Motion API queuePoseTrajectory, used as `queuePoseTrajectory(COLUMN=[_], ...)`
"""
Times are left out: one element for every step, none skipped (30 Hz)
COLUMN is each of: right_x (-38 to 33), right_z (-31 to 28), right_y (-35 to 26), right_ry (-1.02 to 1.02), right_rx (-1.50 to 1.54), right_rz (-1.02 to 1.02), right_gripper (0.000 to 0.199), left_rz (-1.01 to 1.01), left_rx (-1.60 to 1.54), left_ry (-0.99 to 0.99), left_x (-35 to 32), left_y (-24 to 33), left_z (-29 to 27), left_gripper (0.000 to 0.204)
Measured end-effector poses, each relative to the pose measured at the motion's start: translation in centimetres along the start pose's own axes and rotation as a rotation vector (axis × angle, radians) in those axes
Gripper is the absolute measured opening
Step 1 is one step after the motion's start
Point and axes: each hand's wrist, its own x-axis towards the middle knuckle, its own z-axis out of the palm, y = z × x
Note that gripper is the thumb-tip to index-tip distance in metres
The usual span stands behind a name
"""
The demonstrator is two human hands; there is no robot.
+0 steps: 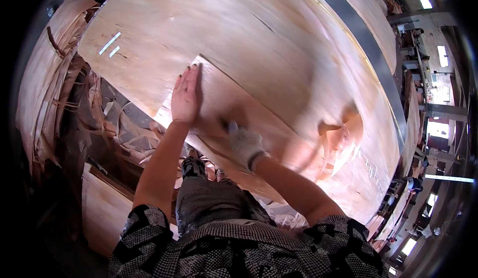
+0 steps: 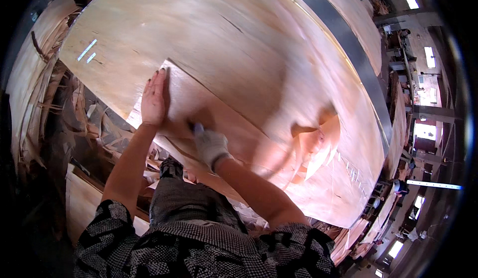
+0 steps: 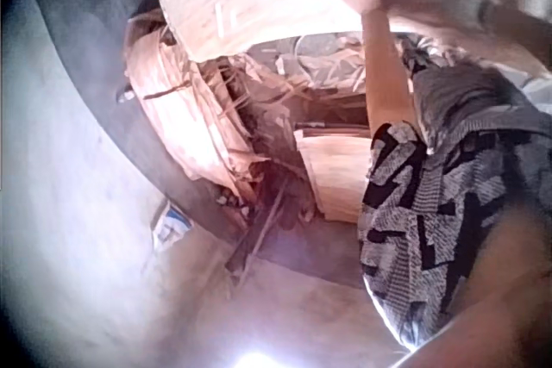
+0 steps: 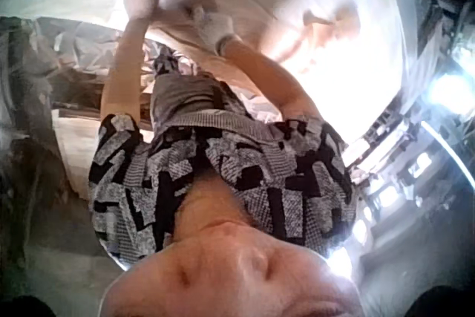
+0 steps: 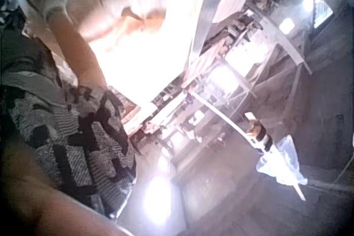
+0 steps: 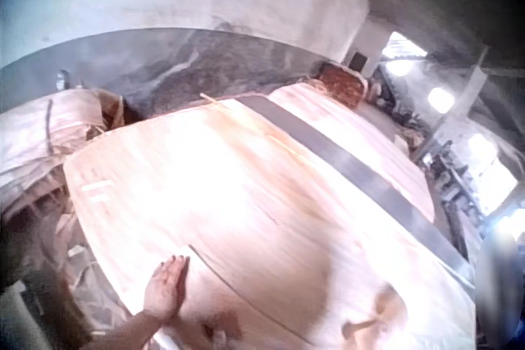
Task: The person applies adhesive tape to cracks in wood veneer panels, using a small hand-held tool to press the tape down and smooth it across the surface.
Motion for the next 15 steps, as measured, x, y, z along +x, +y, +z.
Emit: queuePoseTrajectory(right_x=[-0.7, -1.6, -2.5, -2.5, -3.0, -3.5, -3.9, -4.7, -6.3, -8.3, -10.3, -12.6, -14.4, -16.4, -17.0], right_z=[0.6, 1.0, 1.4, 1.7, 1.7, 1.9, 2.0, 2.4, 2.5, 2.5, 2.5, 6.0, 5.2, 7.0, 6.1], right_y=[1.1, 1.9, 2.5, 2.8, 3.5, 4.1, 4.9, 6.9, 9.6, 12.7, 15.5, 21.2, 22.5, 26.7, 27.5], right_ry=[0.001, -0.015, -0.031, -0.100, -0.070, -0.042, -0.014, -0.068, -0.053, -0.036, 0.011, 0.087, 0.153, 0.199, -0.070], right_rx=[-0.022, -0.035, -0.049, -0.085, -0.094, -0.104, -0.115, -0.059, -0.062, -0.062, -0.169, -0.306, -0.390, -0.466, -0.475], right_rz=[-0.009, -0.015, -0.023, 0.018, 0.000, -0.025, -0.051, -0.040, -0.105, -0.167, -0.175, -0.191, -0.108, -0.099, 0.082], right_gripper=[0.025, 0.023, 0.021, 0.022, 0.021, 0.020, 0.019, 0.018, 0.017, 0.016, 0.016, 0.019, 0.023, 0.017, 0.012], left_rz=[0.021, -0.030, 0.104, 0.237, 0.384, 0.452, 0.486, 0.515, 0.524, 0.507, 0.499, 0.513, 0.501, 0.511, 0.503], left_rx=[-0.011, -0.078, -0.158, -0.239, -0.316, -0.240, -0.190, -0.138, -0.080, -0.089, -0.092, -0.110, -0.103, -0.113, -0.108], left_ry=[0.009, 0.019, -0.115, -0.248, -0.367, -0.464, -0.443, -0.423, -0.405, -0.376, -0.364, -0.346, -0.330, -0.331, -0.335], left_x=[0.1, 0.3, -0.9, -3.0, -4.1, -4.9, -4.7, -4.6, -5.0, -5.2, -5.4, -5.1, -5.3, -5.1, -5.3], left_y=[0.4, 1.2, 3.1, 5.5, 7.4, 8.4, 8.9, 8.9, 8.7, 8.5, 8.5, 9.3, 8.8, 9.2, 8.9], left_z=[0.2, 0.4, 0.9, 1.3, 1.4, 1.3, 1.6, 1.6, 1.7, 1.7, 1.7, 1.8, 1.6, 1.8, 2.0], left_gripper=[0.048, 0.046, 0.045, 0.046, 0.046, 0.051, 0.051, 0.051, 0.051, 0.047, 0.046, 0.044, 0.043, 0.042, 0.041])
